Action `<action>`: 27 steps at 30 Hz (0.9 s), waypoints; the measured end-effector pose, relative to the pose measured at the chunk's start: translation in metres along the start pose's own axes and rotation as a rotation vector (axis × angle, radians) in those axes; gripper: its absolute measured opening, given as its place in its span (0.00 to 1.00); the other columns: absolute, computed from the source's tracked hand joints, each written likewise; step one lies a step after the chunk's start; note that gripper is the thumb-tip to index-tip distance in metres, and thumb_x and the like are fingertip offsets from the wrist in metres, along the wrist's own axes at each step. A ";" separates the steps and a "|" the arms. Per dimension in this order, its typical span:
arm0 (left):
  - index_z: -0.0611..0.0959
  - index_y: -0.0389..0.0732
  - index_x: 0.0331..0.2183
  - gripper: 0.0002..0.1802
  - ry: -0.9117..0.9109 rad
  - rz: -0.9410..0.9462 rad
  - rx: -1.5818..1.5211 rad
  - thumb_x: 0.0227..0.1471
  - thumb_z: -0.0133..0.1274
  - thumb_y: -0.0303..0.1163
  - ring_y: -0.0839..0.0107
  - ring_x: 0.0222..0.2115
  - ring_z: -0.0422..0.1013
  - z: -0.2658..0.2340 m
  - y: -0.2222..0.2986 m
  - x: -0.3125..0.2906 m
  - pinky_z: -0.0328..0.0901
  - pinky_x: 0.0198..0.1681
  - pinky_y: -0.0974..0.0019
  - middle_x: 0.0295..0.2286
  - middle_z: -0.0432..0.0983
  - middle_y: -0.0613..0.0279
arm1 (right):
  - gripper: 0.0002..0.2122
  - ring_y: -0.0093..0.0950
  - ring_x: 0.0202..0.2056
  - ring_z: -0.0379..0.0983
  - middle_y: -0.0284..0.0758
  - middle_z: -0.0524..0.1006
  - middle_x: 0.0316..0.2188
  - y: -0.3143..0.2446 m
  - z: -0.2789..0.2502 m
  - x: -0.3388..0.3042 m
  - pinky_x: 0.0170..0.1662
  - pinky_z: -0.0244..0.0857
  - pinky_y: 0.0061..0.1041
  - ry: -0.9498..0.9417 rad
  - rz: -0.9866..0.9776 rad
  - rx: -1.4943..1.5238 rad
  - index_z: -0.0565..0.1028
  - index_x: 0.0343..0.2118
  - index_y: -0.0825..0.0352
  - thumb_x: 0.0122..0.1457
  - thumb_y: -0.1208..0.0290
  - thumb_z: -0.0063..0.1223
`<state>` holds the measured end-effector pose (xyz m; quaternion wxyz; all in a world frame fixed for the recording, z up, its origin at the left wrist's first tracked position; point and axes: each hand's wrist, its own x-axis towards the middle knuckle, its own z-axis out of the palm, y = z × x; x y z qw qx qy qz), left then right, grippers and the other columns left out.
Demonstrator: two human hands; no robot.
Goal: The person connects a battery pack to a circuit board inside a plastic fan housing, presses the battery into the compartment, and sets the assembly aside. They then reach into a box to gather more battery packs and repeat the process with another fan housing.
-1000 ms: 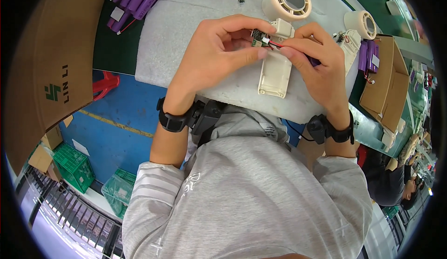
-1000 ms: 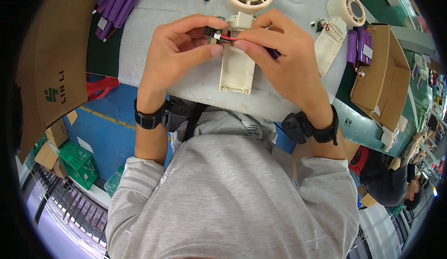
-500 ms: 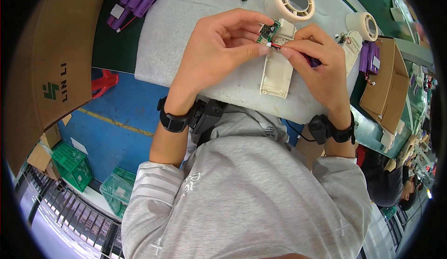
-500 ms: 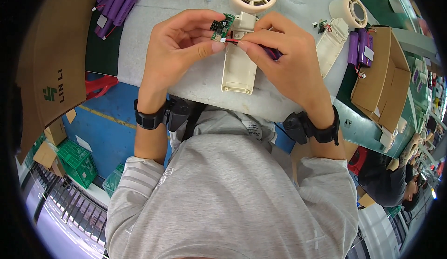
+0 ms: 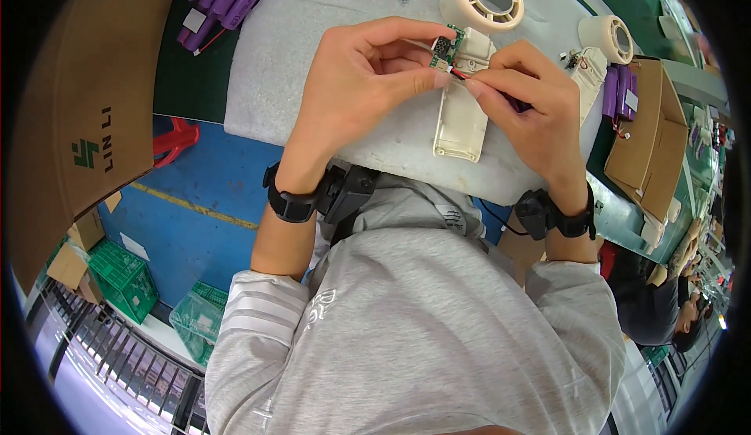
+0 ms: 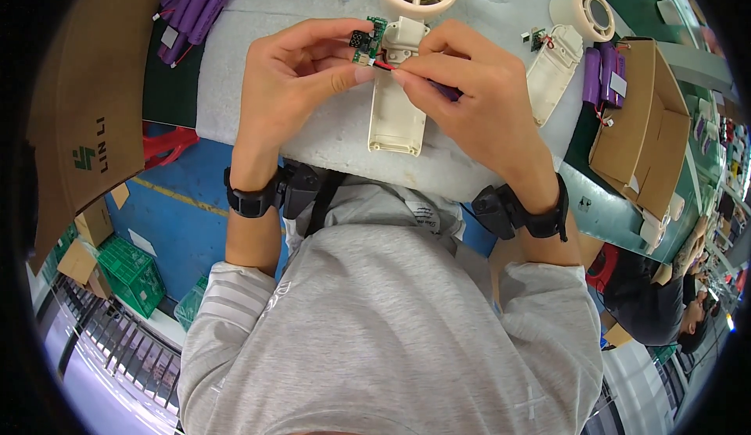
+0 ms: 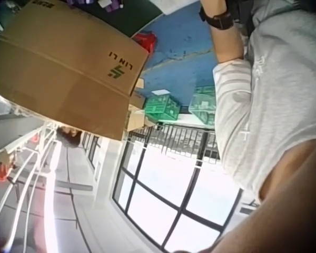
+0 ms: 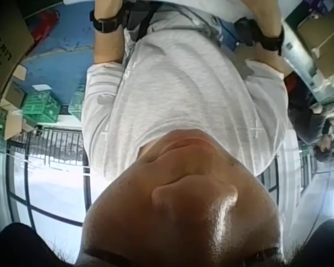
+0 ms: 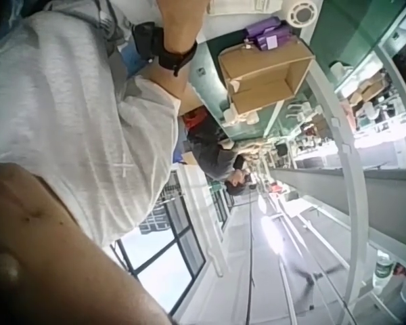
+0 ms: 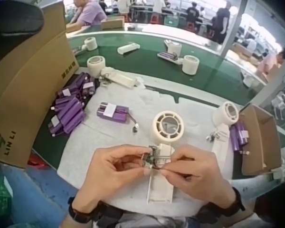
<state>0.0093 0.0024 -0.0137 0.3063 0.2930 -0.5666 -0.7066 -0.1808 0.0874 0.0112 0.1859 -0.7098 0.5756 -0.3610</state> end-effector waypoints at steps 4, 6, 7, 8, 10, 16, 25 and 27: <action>0.79 0.34 0.46 0.23 -0.054 0.096 0.137 0.44 0.60 0.16 0.75 0.37 0.74 0.000 0.005 0.002 0.70 0.44 0.72 0.36 0.79 0.59 | 0.03 0.22 0.24 0.67 0.32 0.72 0.26 0.002 0.000 0.001 0.25 0.58 0.19 -0.020 -0.014 0.024 0.79 0.27 0.71 0.49 0.80 0.61; 0.79 0.34 0.46 0.23 -0.064 0.124 0.183 0.44 0.58 0.15 0.75 0.38 0.74 0.001 0.006 0.003 0.70 0.44 0.72 0.36 0.78 0.59 | 0.05 0.21 0.24 0.67 0.31 0.72 0.27 0.006 -0.002 0.000 0.25 0.59 0.18 -0.029 -0.071 0.017 0.78 0.29 0.71 0.48 0.81 0.61; 0.80 0.34 0.46 0.23 -0.074 0.151 0.230 0.44 0.57 0.15 0.75 0.38 0.74 0.002 0.006 0.003 0.70 0.45 0.72 0.37 0.78 0.60 | 0.06 0.20 0.25 0.67 0.31 0.73 0.27 0.008 -0.002 0.001 0.26 0.59 0.17 -0.034 -0.100 0.014 0.78 0.30 0.70 0.48 0.81 0.61; 0.80 0.34 0.45 0.22 -0.085 0.179 0.276 0.44 0.56 0.14 0.75 0.38 0.74 0.003 0.007 0.004 0.69 0.45 0.72 0.37 0.78 0.60 | 0.06 0.20 0.25 0.67 0.31 0.73 0.27 0.006 -0.001 0.001 0.26 0.59 0.17 -0.035 -0.099 0.014 0.78 0.30 0.70 0.48 0.81 0.61; 0.80 0.34 0.45 0.22 -0.067 0.179 0.290 0.44 0.55 0.14 0.74 0.38 0.74 0.007 0.008 0.004 0.69 0.45 0.71 0.37 0.78 0.60 | 0.10 0.18 0.25 0.67 0.31 0.74 0.29 0.000 0.004 0.002 0.26 0.60 0.16 0.108 0.030 0.044 0.78 0.34 0.69 0.47 0.82 0.61; 0.81 0.33 0.42 0.19 -0.068 0.175 0.335 0.44 0.54 0.16 0.74 0.36 0.74 0.008 0.001 0.005 0.70 0.43 0.71 0.35 0.78 0.60 | 0.16 0.16 0.26 0.67 0.31 0.76 0.33 -0.003 0.004 0.006 0.27 0.61 0.14 0.132 0.019 -0.045 0.77 0.39 0.67 0.45 0.83 0.63; 0.85 0.37 0.36 0.15 -0.003 0.367 0.475 0.42 0.57 0.18 0.75 0.29 0.76 0.007 -0.005 0.007 0.70 0.33 0.75 0.30 0.80 0.61 | 0.17 0.18 0.28 0.71 0.33 0.78 0.34 0.000 0.003 0.003 0.29 0.64 0.14 0.140 0.019 -0.135 0.79 0.38 0.68 0.41 0.81 0.66; 0.86 0.37 0.34 0.14 0.033 0.426 0.525 0.41 0.58 0.19 0.75 0.26 0.75 0.009 -0.005 0.007 0.69 0.30 0.76 0.28 0.80 0.62 | 0.16 0.19 0.29 0.73 0.33 0.79 0.34 0.001 0.003 0.003 0.30 0.65 0.14 0.153 0.002 -0.145 0.80 0.37 0.68 0.41 0.81 0.66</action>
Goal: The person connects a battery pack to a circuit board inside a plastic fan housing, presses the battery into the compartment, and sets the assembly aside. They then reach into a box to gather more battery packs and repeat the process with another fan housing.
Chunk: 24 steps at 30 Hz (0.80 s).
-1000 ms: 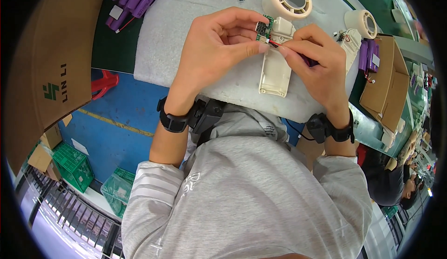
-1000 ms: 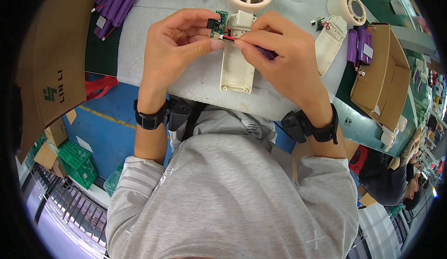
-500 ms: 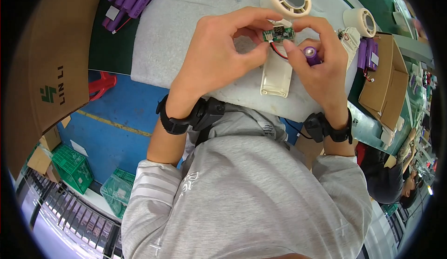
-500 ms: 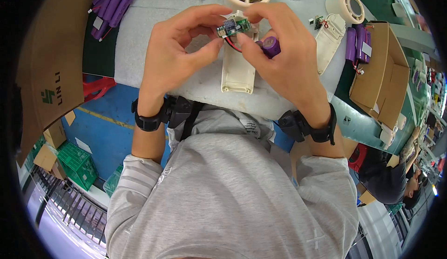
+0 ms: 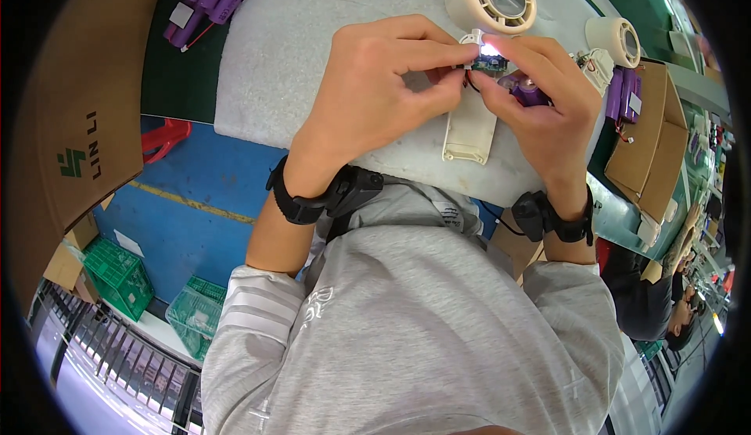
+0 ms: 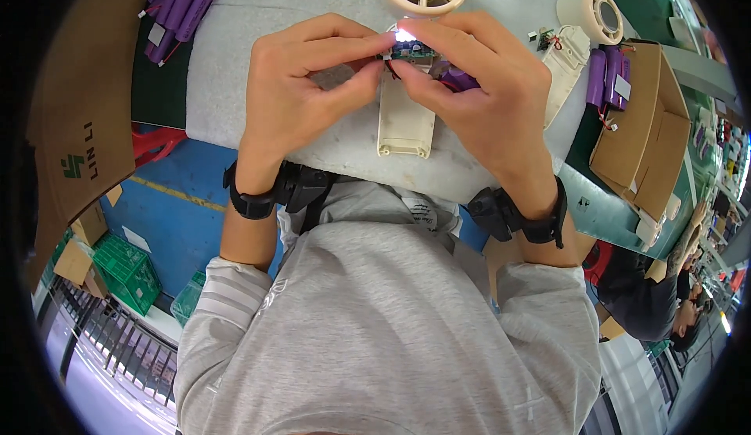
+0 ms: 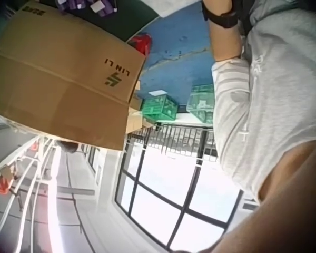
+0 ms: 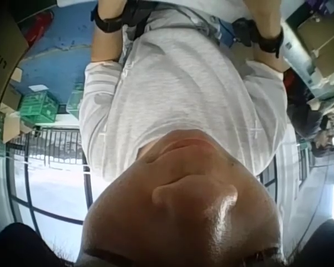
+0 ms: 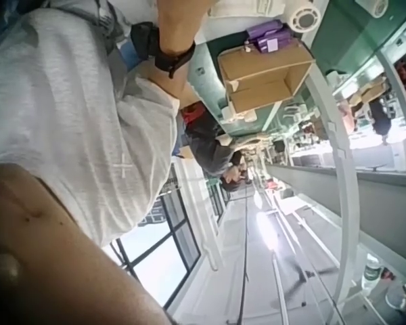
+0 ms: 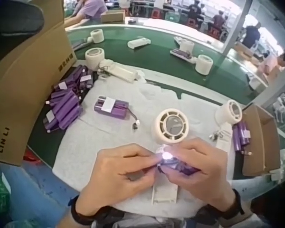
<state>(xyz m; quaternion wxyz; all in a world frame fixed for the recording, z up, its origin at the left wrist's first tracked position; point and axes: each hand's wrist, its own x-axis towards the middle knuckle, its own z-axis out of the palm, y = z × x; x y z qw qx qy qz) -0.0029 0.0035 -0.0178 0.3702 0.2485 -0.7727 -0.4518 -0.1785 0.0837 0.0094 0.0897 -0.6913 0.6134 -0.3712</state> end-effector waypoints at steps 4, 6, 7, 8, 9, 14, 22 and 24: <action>0.87 0.38 0.33 0.13 0.045 0.053 0.052 0.40 0.58 0.19 0.76 0.24 0.74 0.002 -0.001 -0.001 0.68 0.27 0.76 0.26 0.79 0.63 | 0.16 0.20 0.31 0.74 0.34 0.79 0.33 -0.002 0.000 0.000 0.31 0.66 0.15 -0.010 0.032 0.015 0.80 0.37 0.68 0.41 0.82 0.66; 0.87 0.38 0.33 0.13 0.059 0.066 0.064 0.39 0.58 0.19 0.76 0.23 0.74 0.003 -0.001 -0.001 0.68 0.26 0.76 0.25 0.79 0.63 | 0.16 0.20 0.30 0.74 0.34 0.79 0.33 -0.003 0.001 0.000 0.31 0.66 0.15 -0.012 0.035 0.013 0.80 0.37 0.68 0.41 0.82 0.66; 0.87 0.38 0.33 0.13 0.057 0.074 0.070 0.39 0.58 0.19 0.76 0.23 0.74 0.003 -0.001 -0.002 0.68 0.26 0.76 0.25 0.79 0.63 | 0.16 0.20 0.30 0.74 0.34 0.79 0.33 -0.003 0.001 0.000 0.31 0.66 0.15 -0.012 0.040 0.010 0.80 0.37 0.69 0.41 0.81 0.66; 0.87 0.38 0.33 0.14 0.056 0.082 0.076 0.39 0.58 0.19 0.75 0.24 0.74 0.003 -0.001 -0.002 0.68 0.26 0.76 0.26 0.79 0.63 | 0.15 0.20 0.30 0.74 0.34 0.79 0.32 -0.004 0.001 0.000 0.31 0.66 0.15 -0.012 0.044 0.007 0.80 0.37 0.69 0.41 0.81 0.66; 0.87 0.38 0.33 0.14 0.054 0.091 0.083 0.39 0.57 0.19 0.75 0.24 0.74 0.003 -0.001 -0.002 0.68 0.26 0.76 0.26 0.80 0.63 | 0.15 0.20 0.30 0.74 0.34 0.79 0.32 -0.004 0.002 0.000 0.31 0.66 0.15 -0.012 0.041 0.007 0.80 0.37 0.69 0.41 0.81 0.66; 0.85 0.37 0.34 0.15 0.084 0.063 0.014 0.39 0.57 0.19 0.74 0.24 0.73 0.007 -0.001 -0.004 0.67 0.28 0.74 0.28 0.78 0.63 | 0.12 0.20 0.28 0.74 0.33 0.79 0.30 -0.005 0.003 0.002 0.29 0.66 0.16 0.008 0.078 0.048 0.79 0.35 0.68 0.45 0.78 0.65; 0.78 0.39 0.40 0.20 0.066 -0.102 0.054 0.40 0.56 0.20 0.72 0.25 0.70 0.016 0.013 -0.007 0.66 0.31 0.71 0.27 0.74 0.63 | 0.09 0.22 0.24 0.73 0.33 0.79 0.27 -0.008 0.002 -0.001 0.28 0.66 0.18 0.033 0.215 0.088 0.80 0.33 0.66 0.48 0.74 0.65; 0.78 0.39 0.41 0.20 0.037 -0.094 0.108 0.41 0.55 0.21 0.73 0.25 0.69 0.017 0.013 -0.008 0.65 0.30 0.72 0.27 0.73 0.64 | 0.09 0.22 0.24 0.73 0.33 0.79 0.27 -0.011 -0.002 -0.001 0.28 0.66 0.18 0.013 0.220 0.029 0.80 0.33 0.66 0.48 0.75 0.65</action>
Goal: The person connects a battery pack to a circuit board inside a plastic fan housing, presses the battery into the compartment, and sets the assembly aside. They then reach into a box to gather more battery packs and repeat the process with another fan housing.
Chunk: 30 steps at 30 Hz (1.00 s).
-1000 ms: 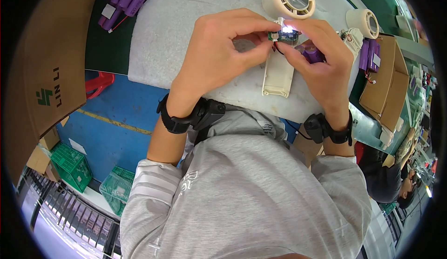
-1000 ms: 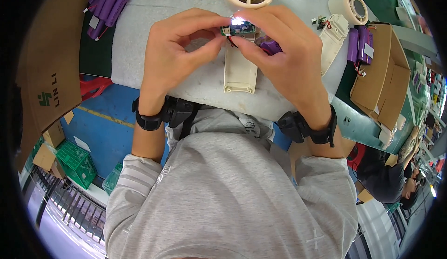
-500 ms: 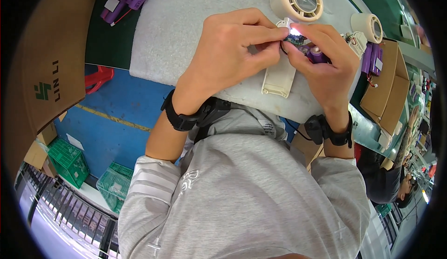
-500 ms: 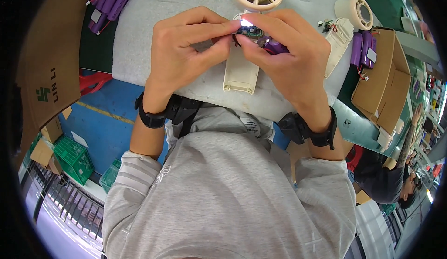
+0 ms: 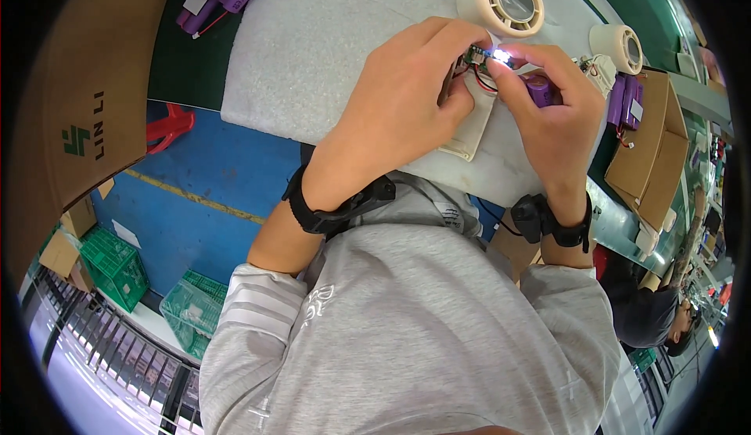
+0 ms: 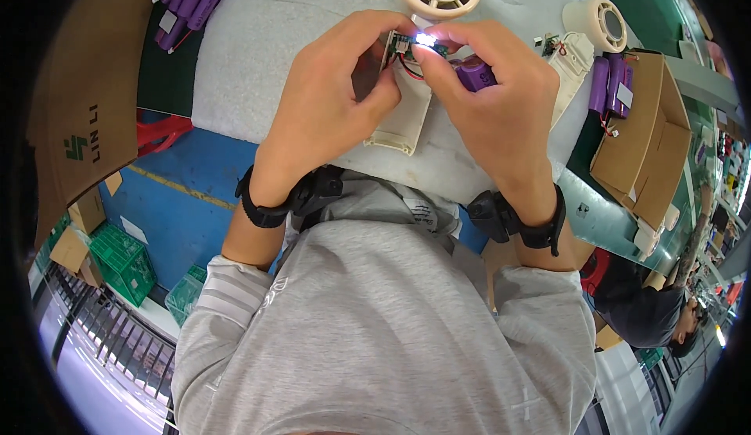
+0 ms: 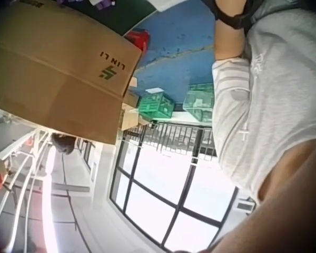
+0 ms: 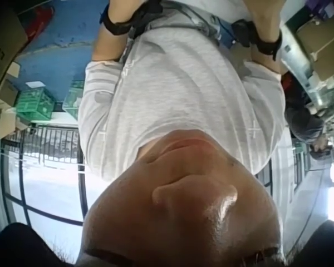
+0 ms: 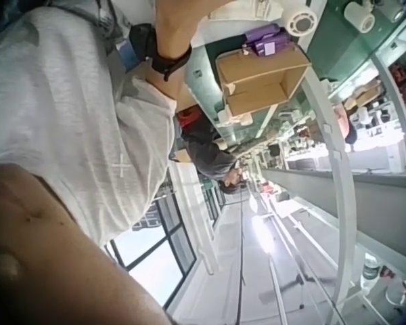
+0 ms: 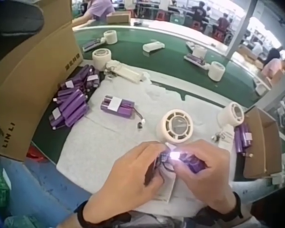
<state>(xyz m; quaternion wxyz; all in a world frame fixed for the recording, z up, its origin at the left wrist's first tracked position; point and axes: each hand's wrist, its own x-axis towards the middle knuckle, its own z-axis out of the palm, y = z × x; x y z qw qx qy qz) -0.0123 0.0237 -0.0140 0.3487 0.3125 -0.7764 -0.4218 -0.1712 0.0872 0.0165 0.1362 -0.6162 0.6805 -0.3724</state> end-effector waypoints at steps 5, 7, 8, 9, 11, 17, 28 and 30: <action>0.78 0.40 0.41 0.18 -0.100 -0.060 -0.108 0.43 0.53 0.22 0.77 0.24 0.68 -0.007 -0.003 0.003 0.64 0.29 0.75 0.26 0.73 0.65 | 0.09 0.23 0.23 0.73 0.33 0.78 0.26 0.002 -0.002 -0.001 0.27 0.66 0.19 -0.027 -0.033 0.006 0.80 0.32 0.67 0.47 0.76 0.65; 0.78 0.40 0.39 0.18 -0.116 -0.090 -0.126 0.41 0.54 0.23 0.73 0.25 0.69 -0.008 -0.002 0.006 0.64 0.30 0.71 0.26 0.73 0.63 | 0.08 0.20 0.26 0.72 0.32 0.78 0.28 0.005 -0.003 -0.001 0.30 0.65 0.16 -0.055 -0.084 0.019 0.79 0.33 0.69 0.48 0.78 0.64; 0.78 0.40 0.38 0.17 -0.130 -0.118 -0.144 0.40 0.54 0.24 0.68 0.25 0.70 -0.009 -0.001 0.008 0.65 0.31 0.67 0.26 0.73 0.60 | 0.08 0.19 0.27 0.71 0.31 0.77 0.29 0.006 -0.003 -0.001 0.31 0.64 0.15 -0.069 -0.109 0.026 0.79 0.33 0.69 0.48 0.79 0.63; 0.78 0.40 0.37 0.16 -0.145 -0.146 -0.162 0.39 0.55 0.25 0.64 0.25 0.71 -0.010 -0.001 0.009 0.66 0.31 0.64 0.27 0.74 0.58 | 0.08 0.19 0.27 0.71 0.31 0.77 0.29 0.006 -0.002 -0.001 0.31 0.64 0.15 -0.070 -0.107 0.025 0.79 0.33 0.69 0.48 0.79 0.63; 0.78 0.40 0.38 0.17 -0.154 -0.157 -0.152 0.40 0.54 0.24 0.70 0.24 0.69 -0.010 -0.001 0.009 0.65 0.30 0.68 0.26 0.74 0.61 | 0.08 0.22 0.24 0.72 0.32 0.77 0.27 0.007 -0.001 0.000 0.28 0.65 0.17 -0.054 -0.136 -0.003 0.80 0.31 0.67 0.46 0.77 0.65; 0.79 0.41 0.39 0.17 -0.204 -0.253 -0.114 0.42 0.54 0.21 0.82 0.23 0.66 -0.012 0.001 0.013 0.62 0.27 0.77 0.24 0.74 0.68 | 0.08 0.23 0.23 0.72 0.32 0.77 0.26 0.002 0.000 0.000 0.25 0.65 0.18 -0.021 -0.136 -0.069 0.81 0.30 0.64 0.45 0.76 0.66; 0.78 0.41 0.39 0.18 -0.167 -0.228 -0.109 0.40 0.55 0.21 0.80 0.24 0.69 -0.010 -0.003 0.013 0.65 0.28 0.75 0.28 0.76 0.66 | 0.07 0.23 0.22 0.71 0.31 0.76 0.25 0.000 0.004 0.000 0.25 0.64 0.19 0.006 -0.167 -0.158 0.82 0.32 0.63 0.47 0.75 0.65; 0.78 0.41 0.39 0.18 -0.163 -0.227 -0.109 0.40 0.55 0.20 0.79 0.24 0.70 -0.010 -0.003 0.012 0.65 0.29 0.75 0.29 0.77 0.66 | 0.07 0.23 0.22 0.72 0.31 0.76 0.25 -0.001 0.005 0.000 0.25 0.65 0.19 0.007 -0.166 -0.166 0.82 0.32 0.63 0.47 0.75 0.65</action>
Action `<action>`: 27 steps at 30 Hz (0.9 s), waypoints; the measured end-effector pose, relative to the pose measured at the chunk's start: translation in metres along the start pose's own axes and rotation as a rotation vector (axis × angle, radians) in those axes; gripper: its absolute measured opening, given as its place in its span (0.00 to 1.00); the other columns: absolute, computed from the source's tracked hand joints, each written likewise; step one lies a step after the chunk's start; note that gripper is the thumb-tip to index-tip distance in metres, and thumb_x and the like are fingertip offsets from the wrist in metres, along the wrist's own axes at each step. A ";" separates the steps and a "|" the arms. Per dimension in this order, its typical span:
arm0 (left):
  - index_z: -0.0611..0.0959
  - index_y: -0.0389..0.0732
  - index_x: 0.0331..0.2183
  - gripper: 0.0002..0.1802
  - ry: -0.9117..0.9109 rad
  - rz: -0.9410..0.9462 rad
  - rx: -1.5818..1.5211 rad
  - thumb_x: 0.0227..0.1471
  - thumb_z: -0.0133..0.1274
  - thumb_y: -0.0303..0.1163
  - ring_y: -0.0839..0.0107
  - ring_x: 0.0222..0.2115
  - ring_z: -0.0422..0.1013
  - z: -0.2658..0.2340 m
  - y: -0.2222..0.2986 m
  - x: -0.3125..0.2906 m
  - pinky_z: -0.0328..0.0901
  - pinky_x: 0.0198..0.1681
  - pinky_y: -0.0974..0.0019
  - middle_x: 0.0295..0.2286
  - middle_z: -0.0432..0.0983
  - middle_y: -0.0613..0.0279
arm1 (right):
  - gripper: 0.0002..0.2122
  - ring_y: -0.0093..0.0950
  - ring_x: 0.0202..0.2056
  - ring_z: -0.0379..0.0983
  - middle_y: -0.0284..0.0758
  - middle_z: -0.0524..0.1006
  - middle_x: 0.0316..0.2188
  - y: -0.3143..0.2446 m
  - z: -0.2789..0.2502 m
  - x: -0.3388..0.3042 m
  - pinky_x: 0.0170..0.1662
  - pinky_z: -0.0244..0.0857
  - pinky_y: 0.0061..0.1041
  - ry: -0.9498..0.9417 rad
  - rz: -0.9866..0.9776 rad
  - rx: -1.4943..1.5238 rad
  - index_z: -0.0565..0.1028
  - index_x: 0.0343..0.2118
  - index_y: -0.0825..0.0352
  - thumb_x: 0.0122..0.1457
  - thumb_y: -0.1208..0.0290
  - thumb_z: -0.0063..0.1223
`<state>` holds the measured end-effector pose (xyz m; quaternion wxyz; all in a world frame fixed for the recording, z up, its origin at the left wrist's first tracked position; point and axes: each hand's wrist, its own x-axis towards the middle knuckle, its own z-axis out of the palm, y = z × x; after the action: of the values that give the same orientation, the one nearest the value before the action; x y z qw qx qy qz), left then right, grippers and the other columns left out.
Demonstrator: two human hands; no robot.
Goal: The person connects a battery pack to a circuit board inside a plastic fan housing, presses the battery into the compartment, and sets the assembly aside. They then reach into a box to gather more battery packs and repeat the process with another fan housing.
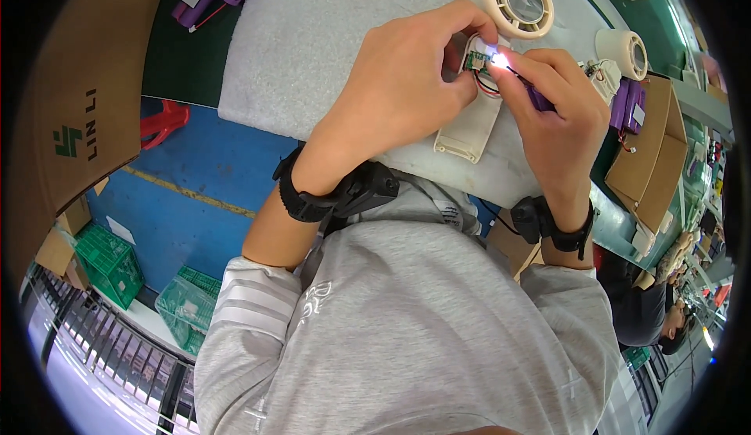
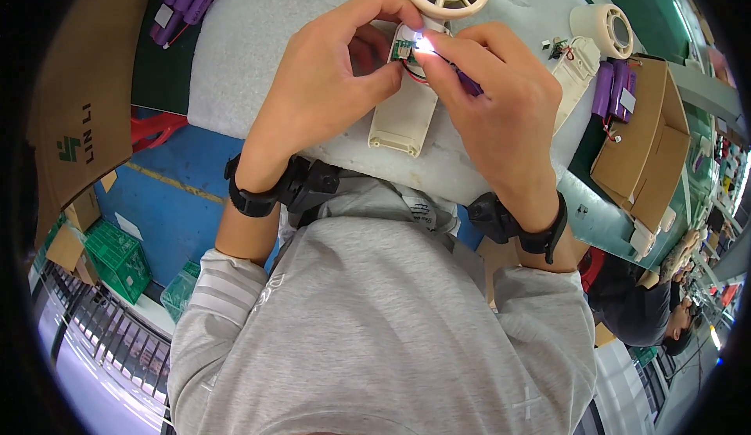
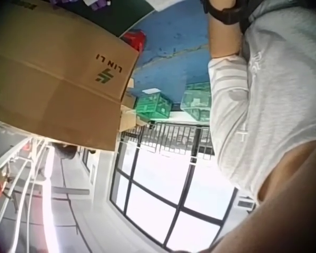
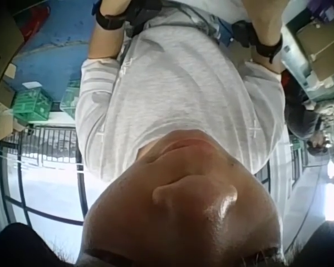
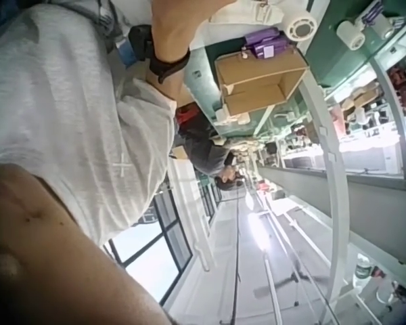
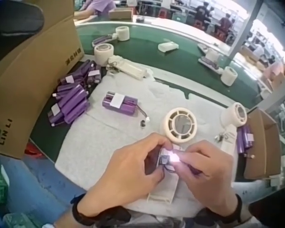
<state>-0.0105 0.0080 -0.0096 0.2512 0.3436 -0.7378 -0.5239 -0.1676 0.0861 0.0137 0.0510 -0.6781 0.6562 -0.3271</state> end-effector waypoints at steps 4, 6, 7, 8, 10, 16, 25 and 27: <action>0.78 0.41 0.39 0.18 -0.013 -0.013 0.006 0.40 0.55 0.20 0.79 0.26 0.70 0.000 -0.001 -0.002 0.66 0.30 0.74 0.31 0.77 0.66 | 0.07 0.24 0.22 0.72 0.31 0.76 0.25 -0.003 0.000 -0.002 0.25 0.65 0.20 0.006 0.002 -0.022 0.82 0.32 0.63 0.47 0.75 0.64; 0.77 0.41 0.39 0.18 -0.011 -0.010 0.004 0.40 0.55 0.21 0.79 0.26 0.70 0.000 -0.001 -0.002 0.66 0.30 0.74 0.31 0.77 0.66 | 0.07 0.24 0.22 0.72 0.31 0.76 0.25 -0.004 0.000 -0.002 0.25 0.65 0.20 0.013 -0.001 -0.034 0.81 0.32 0.64 0.48 0.74 0.64; 0.77 0.41 0.39 0.18 -0.011 -0.009 0.002 0.40 0.55 0.21 0.79 0.26 0.71 0.000 -0.001 -0.002 0.66 0.30 0.74 0.31 0.76 0.66 | 0.07 0.24 0.22 0.72 0.31 0.76 0.25 -0.004 0.000 -0.002 0.25 0.65 0.20 0.013 -0.003 -0.034 0.81 0.32 0.64 0.48 0.74 0.64; 0.77 0.41 0.39 0.18 -0.009 -0.008 0.002 0.40 0.55 0.21 0.79 0.26 0.71 0.001 -0.001 -0.003 0.66 0.30 0.74 0.31 0.76 0.66 | 0.07 0.25 0.22 0.72 0.31 0.76 0.25 -0.003 0.000 -0.003 0.25 0.65 0.20 0.013 -0.011 -0.033 0.81 0.32 0.64 0.48 0.74 0.64; 0.77 0.41 0.39 0.18 -0.020 -0.002 -0.006 0.40 0.55 0.21 0.79 0.27 0.71 0.002 -0.002 -0.003 0.66 0.31 0.74 0.32 0.76 0.66 | 0.06 0.25 0.23 0.72 0.32 0.77 0.26 -0.002 -0.001 -0.003 0.25 0.65 0.20 0.014 -0.025 -0.034 0.81 0.32 0.64 0.48 0.74 0.63; 0.79 0.41 0.41 0.19 -0.043 0.074 -0.103 0.43 0.55 0.21 0.78 0.27 0.71 -0.003 -0.007 0.001 0.67 0.31 0.73 0.30 0.77 0.66 | 0.06 0.26 0.22 0.72 0.32 0.77 0.27 0.001 -0.002 0.001 0.26 0.65 0.21 -0.028 -0.032 -0.055 0.81 0.31 0.66 0.49 0.74 0.63; 0.85 0.44 0.37 0.16 -0.019 0.377 0.079 0.42 0.55 0.21 0.55 0.30 0.74 -0.004 -0.016 0.007 0.69 0.33 0.62 0.32 0.78 0.58 | 0.06 0.15 0.21 0.67 0.28 0.74 0.20 0.004 -0.009 0.001 0.24 0.59 0.16 -0.246 0.414 0.105 0.76 0.32 0.70 0.56 0.72 0.57; 0.85 0.44 0.36 0.15 -0.033 0.383 0.024 0.43 0.55 0.22 0.54 0.31 0.73 -0.003 -0.016 0.007 0.68 0.34 0.60 0.31 0.78 0.57 | 0.07 0.16 0.20 0.66 0.29 0.74 0.21 0.010 -0.015 0.003 0.23 0.58 0.16 -0.379 0.489 0.150 0.75 0.34 0.70 0.57 0.72 0.55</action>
<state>-0.0086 -0.0024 -0.0232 0.3300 0.1914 -0.7999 -0.4632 -0.1839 0.0880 0.0220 0.2991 -0.5435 0.7526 -0.2205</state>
